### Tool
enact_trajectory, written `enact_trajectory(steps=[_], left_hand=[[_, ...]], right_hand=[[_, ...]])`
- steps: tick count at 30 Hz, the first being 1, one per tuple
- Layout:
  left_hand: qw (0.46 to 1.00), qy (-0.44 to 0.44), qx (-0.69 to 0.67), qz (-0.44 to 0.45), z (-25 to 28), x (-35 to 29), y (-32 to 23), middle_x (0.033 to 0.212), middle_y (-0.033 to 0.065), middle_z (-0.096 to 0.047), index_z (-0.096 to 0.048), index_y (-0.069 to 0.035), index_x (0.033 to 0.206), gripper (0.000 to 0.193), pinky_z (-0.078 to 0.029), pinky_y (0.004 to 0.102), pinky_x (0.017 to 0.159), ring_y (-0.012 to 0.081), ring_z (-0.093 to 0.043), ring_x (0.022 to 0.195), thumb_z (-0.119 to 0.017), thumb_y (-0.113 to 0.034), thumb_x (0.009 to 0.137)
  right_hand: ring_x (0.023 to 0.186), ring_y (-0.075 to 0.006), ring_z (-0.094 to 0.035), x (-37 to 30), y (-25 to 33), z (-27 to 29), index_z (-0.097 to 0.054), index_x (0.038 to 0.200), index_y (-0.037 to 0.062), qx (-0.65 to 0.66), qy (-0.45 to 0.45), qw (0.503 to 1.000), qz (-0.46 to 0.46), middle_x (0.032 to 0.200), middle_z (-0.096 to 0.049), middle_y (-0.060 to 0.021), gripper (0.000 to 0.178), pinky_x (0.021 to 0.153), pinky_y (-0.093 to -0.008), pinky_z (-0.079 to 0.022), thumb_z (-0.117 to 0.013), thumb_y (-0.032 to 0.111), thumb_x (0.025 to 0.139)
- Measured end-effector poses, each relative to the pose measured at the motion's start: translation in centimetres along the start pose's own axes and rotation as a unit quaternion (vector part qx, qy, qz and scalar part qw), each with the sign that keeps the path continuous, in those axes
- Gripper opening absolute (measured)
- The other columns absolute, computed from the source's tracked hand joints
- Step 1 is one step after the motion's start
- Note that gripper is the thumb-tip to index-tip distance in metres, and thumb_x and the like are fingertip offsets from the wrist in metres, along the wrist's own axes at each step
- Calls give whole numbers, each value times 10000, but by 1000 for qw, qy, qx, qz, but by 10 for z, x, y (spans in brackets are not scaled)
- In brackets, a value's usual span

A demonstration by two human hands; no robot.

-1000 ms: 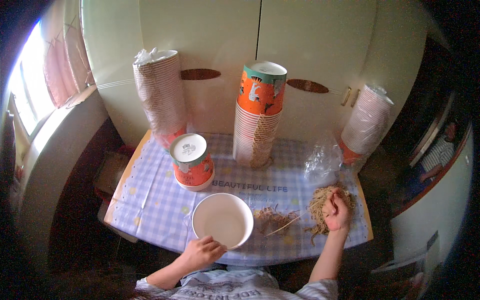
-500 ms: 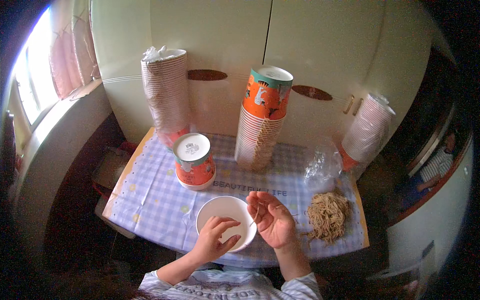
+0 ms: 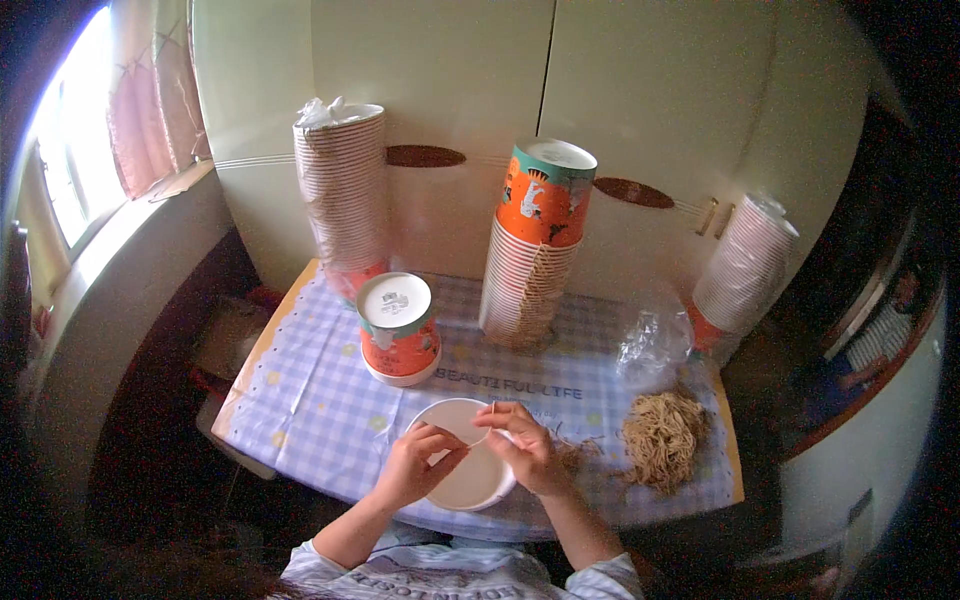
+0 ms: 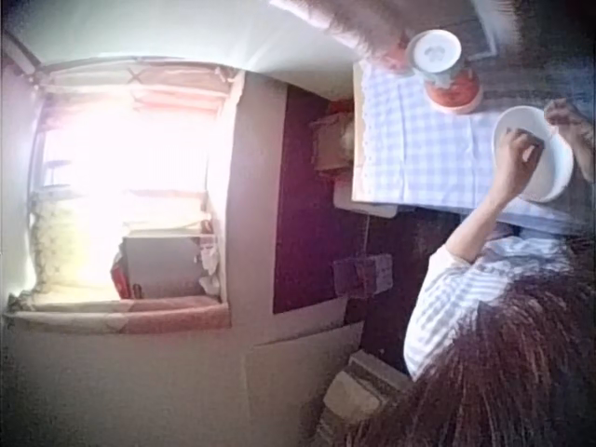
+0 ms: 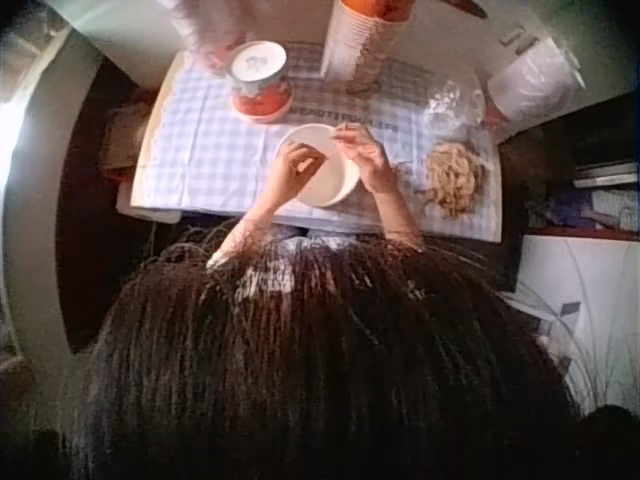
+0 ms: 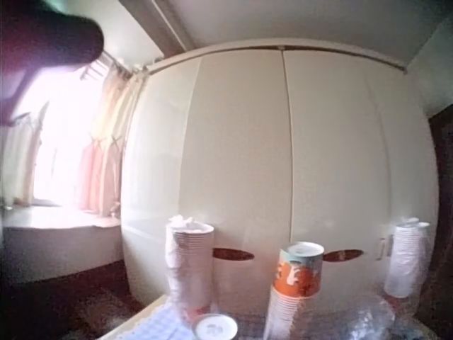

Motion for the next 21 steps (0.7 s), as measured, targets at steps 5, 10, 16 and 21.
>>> enact_trajectory(steps=[5,10,16,21], left_hand=[[976,69,205,-14,15,0,13,796,5,-603,-651,-100,791,98,-479,312,657,216,-536,760,-626,-174,732],[947,124,262,-141,13,8,4,789,-10,-594,-653,-127,826,156,-470,300,637,184,-541,765,-643,-158,673],[945,84,266,-169,28,22,4,774,-15,-570,-642,-117,773,113,-457,296,655,171,-520,776,-598,-157,677],[957,40,246,-150,29,30,20,723,-6,-571,-643,-110,700,56,-461,290,643,172,-518,740,-663,-148,665]], right_hand=[[991,-256,-472,3,-7,0,-636,967,125,-446,118,883,-83,935,-514,-100,234,875,-331,-388,-642,179,739],[1049,-248,-473,12,-12,-33,-487,1081,51,-249,150,955,65,1102,-469,-117,368,911,-348,-379,-643,112,753],[860,-176,-582,18,-55,-42,-462,1086,28,-53,198,969,-136,932,-579,-85,322,748,-298,-464,-600,128,814],[669,-196,-605,38,-40,-35,-605,872,52,-246,95,965,-3,768,-597,-84,110,587,-303,-477,-595,111,780]])
Point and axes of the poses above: each hand's wrist, its own x-axis towards the middle knuckle, its own z-axis out of the back of the hand, y = z × x, the point moved 6 cm from there along x, towards the middle knuckle
